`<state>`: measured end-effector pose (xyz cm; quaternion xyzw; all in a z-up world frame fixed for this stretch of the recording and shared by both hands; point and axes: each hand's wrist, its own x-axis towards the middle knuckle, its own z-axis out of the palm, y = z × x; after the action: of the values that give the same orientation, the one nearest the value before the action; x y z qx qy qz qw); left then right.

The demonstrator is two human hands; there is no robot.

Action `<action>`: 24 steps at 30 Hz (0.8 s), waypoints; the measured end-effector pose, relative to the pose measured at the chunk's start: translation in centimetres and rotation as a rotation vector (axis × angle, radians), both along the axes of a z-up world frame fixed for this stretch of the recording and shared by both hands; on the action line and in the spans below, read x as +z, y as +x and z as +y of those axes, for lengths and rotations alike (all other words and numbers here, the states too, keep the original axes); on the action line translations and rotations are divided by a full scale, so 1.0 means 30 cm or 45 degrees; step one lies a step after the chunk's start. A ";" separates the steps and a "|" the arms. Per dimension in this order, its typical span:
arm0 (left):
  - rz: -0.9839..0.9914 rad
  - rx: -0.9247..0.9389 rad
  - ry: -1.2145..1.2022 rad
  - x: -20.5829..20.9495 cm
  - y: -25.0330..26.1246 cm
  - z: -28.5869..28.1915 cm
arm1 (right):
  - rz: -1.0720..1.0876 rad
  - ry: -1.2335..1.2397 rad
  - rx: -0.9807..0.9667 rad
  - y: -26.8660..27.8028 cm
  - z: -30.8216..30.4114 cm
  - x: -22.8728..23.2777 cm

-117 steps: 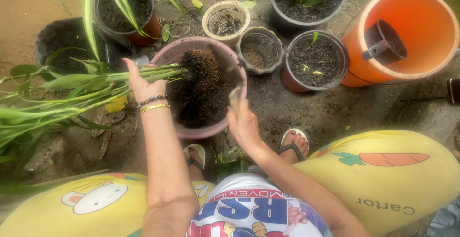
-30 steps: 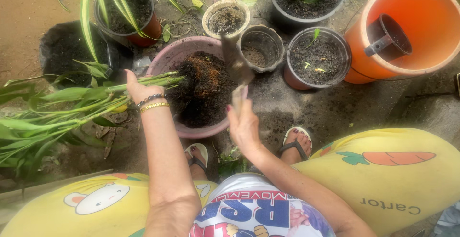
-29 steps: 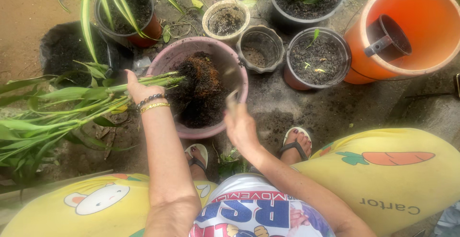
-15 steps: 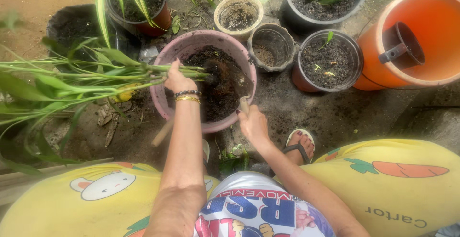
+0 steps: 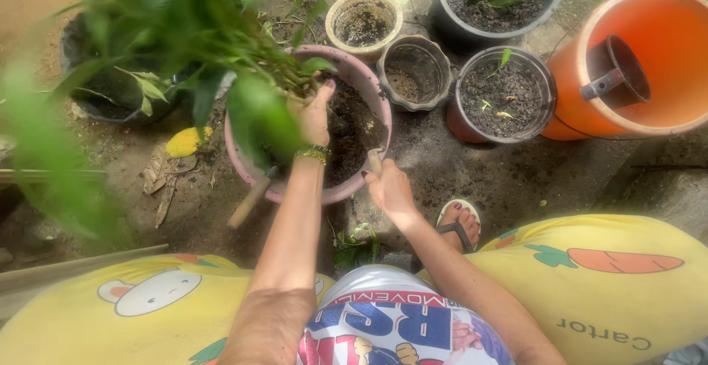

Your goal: The person repots a plant by transferring it from a smaller container into a larger pot, using a trowel to add soil and scissors to trim the roots.

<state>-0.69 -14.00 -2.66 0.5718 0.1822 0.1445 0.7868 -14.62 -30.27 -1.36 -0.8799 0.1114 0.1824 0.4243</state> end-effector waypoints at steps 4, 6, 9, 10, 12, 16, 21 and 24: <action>0.126 -0.456 0.294 0.089 -0.028 0.085 | -0.002 -0.016 0.016 0.018 -0.011 -0.018; -0.036 -0.604 0.415 0.131 -0.026 0.129 | -0.025 0.030 0.009 0.022 -0.027 -0.022; -0.201 -0.733 0.398 0.166 -0.008 0.157 | -0.038 0.083 0.008 0.042 -0.052 -0.005; -0.240 -0.761 0.359 0.170 -0.003 0.158 | -0.037 0.097 0.009 0.050 -0.055 0.009; -0.087 -0.678 0.213 0.158 -0.012 0.144 | 0.211 0.331 -0.131 0.055 -0.070 0.050; -0.002 -0.473 0.220 0.055 0.024 0.109 | 0.284 0.595 -0.326 0.060 -0.079 0.121; 0.102 0.121 0.094 0.018 0.094 0.112 | 0.079 0.446 -0.343 0.049 -0.064 0.212; 0.155 0.487 -0.023 0.099 0.133 0.152 | -0.198 0.354 -0.272 0.043 -0.045 0.254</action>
<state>3.31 -9.43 0.32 0.5275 0.3360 0.2547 0.7375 -13.35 -31.63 6.25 -0.8074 0.1448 0.0815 0.5661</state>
